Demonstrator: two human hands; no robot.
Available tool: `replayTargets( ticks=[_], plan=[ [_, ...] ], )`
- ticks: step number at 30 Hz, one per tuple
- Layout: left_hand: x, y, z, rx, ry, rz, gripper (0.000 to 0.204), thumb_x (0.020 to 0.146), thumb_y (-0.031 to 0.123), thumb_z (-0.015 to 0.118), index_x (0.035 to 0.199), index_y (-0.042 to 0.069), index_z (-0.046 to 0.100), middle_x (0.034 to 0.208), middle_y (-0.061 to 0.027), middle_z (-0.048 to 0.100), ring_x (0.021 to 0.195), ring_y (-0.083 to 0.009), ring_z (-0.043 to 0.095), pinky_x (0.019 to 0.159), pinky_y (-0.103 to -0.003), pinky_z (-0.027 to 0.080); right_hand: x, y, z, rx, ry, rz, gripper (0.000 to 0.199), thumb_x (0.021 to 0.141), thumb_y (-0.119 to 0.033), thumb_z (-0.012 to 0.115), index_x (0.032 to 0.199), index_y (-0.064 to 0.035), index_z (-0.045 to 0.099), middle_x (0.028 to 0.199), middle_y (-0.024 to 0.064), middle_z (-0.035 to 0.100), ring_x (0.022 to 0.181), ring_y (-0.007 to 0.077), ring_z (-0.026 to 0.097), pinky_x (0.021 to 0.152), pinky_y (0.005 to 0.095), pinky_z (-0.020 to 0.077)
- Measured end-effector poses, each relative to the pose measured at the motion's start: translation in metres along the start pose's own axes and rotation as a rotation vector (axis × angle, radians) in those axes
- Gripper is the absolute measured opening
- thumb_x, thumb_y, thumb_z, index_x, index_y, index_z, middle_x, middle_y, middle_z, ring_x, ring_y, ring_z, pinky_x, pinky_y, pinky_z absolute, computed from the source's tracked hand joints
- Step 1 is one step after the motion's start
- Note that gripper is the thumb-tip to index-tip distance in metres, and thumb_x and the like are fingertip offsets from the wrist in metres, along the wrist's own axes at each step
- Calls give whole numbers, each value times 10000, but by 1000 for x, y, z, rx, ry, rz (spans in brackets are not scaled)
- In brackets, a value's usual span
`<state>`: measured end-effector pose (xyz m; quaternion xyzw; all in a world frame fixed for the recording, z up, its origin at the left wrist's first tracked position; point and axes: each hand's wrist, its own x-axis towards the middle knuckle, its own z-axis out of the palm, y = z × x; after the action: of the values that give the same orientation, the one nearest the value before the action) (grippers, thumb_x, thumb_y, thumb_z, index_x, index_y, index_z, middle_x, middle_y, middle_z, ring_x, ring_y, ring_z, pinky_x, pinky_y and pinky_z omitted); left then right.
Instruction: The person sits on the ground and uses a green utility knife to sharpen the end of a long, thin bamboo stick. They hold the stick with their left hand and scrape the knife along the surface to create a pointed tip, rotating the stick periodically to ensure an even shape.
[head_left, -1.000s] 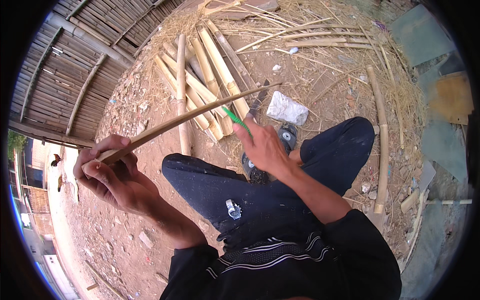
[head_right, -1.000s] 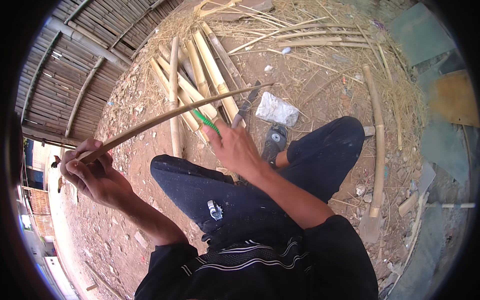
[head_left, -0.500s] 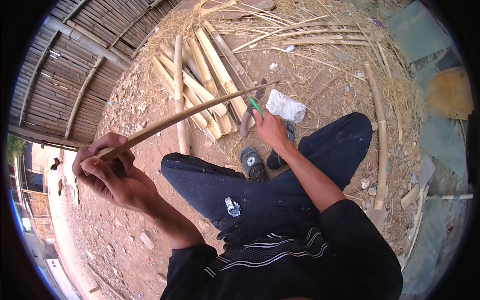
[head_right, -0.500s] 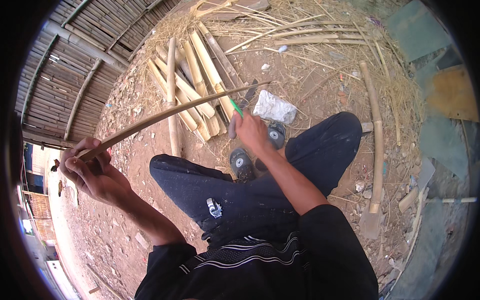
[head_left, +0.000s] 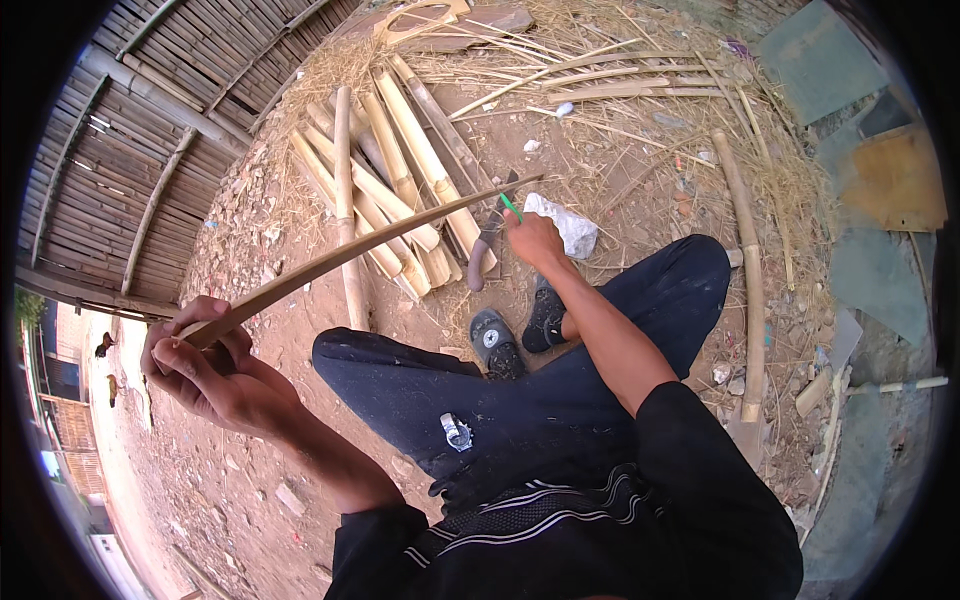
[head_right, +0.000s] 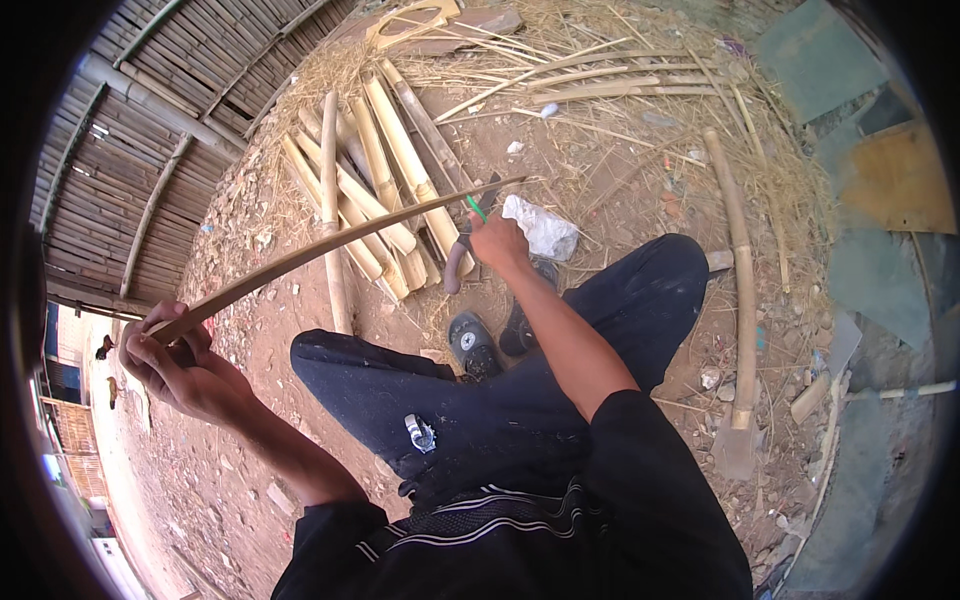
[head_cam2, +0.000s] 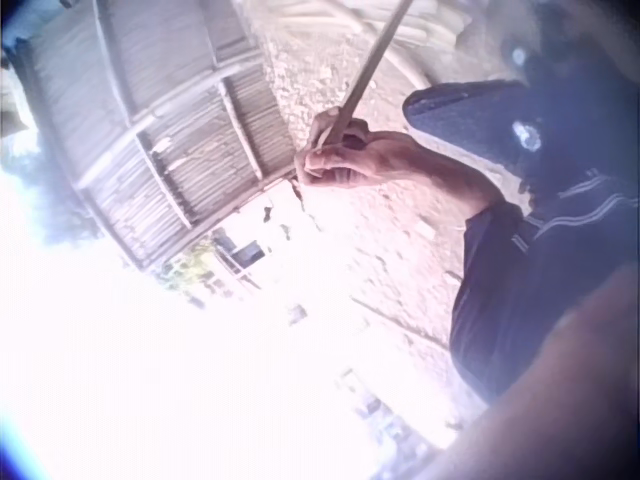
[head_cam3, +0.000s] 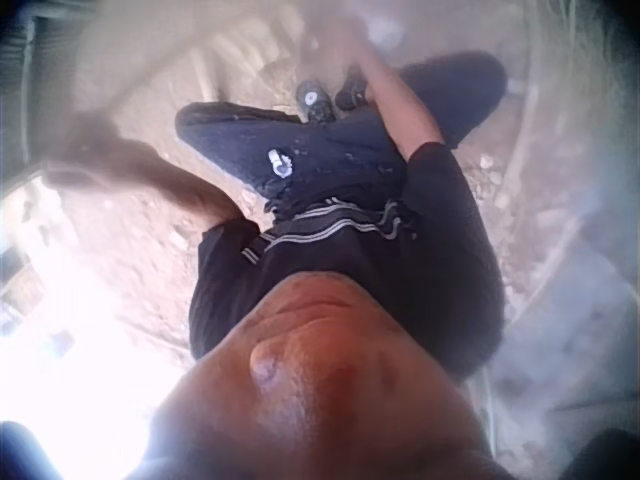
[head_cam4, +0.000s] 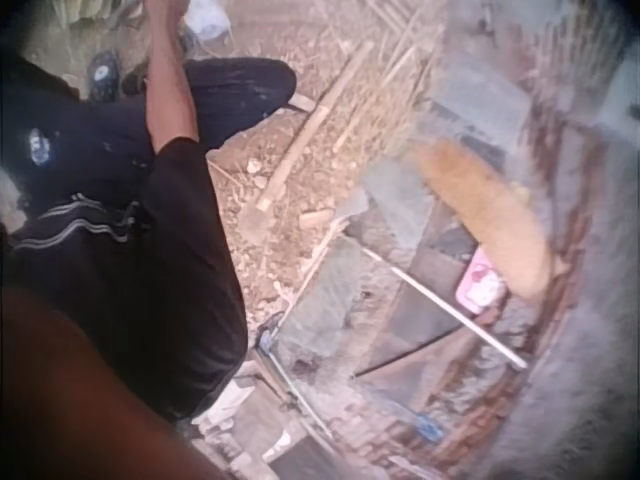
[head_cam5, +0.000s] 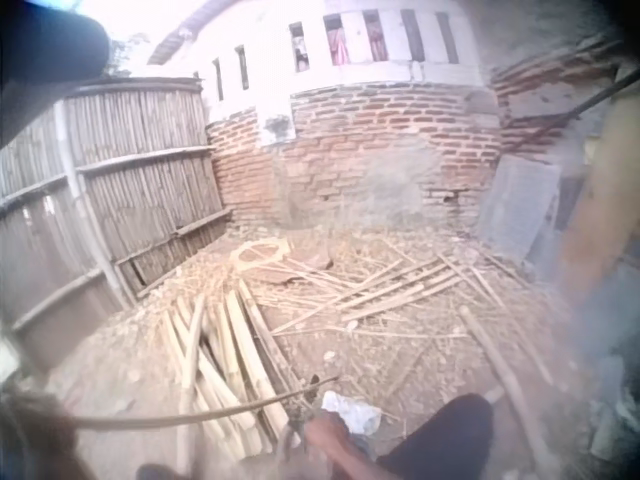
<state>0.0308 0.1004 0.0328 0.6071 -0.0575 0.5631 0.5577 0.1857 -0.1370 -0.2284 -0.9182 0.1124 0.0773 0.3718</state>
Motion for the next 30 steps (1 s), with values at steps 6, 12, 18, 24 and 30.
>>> replayTargets(
  ticks=[6,12,18,24,30],
  plan=[
    [-1,9,14,-11,146,-27,210,1009,290,407,1021,81,425,727,-123,612,427,-48,378,415,-143,287,-5,18,19,-13,35,96,483,957,-392,400,991,23,645,989,282,635,962,453,604,856,515,474],
    [-4,-4,-6,-1,-56,47,235,1017,315,356,1005,87,411,715,-139,583,472,-57,353,477,-156,361,40,94,4,-59,-21,176,555,966,-432,343,935,40,634,922,268,648,923,367,636,827,475,476],
    [-1,-2,-21,-75,-101,16,274,1016,368,325,1018,104,395,672,-137,551,486,-106,341,550,-238,331,-101,-72,-64,380,-147,-481,543,983,-441,354,913,41,596,648,248,600,759,446,618,712,522,467],
    [-5,-9,-7,-165,-116,66,309,1011,393,338,1000,94,413,651,-134,533,433,-80,259,486,-212,273,-135,-60,-43,242,-32,-499,386,974,-328,452,907,29,585,518,252,505,522,451,555,496,488,420],
    [5,-8,-6,-11,21,2,303,1013,380,346,965,86,406,622,-114,506,422,-71,248,448,-181,224,-169,-107,-46,260,-40,-721,404,970,-320,459,826,40,570,520,261,514,529,451,565,515,516,431]
  ],
)
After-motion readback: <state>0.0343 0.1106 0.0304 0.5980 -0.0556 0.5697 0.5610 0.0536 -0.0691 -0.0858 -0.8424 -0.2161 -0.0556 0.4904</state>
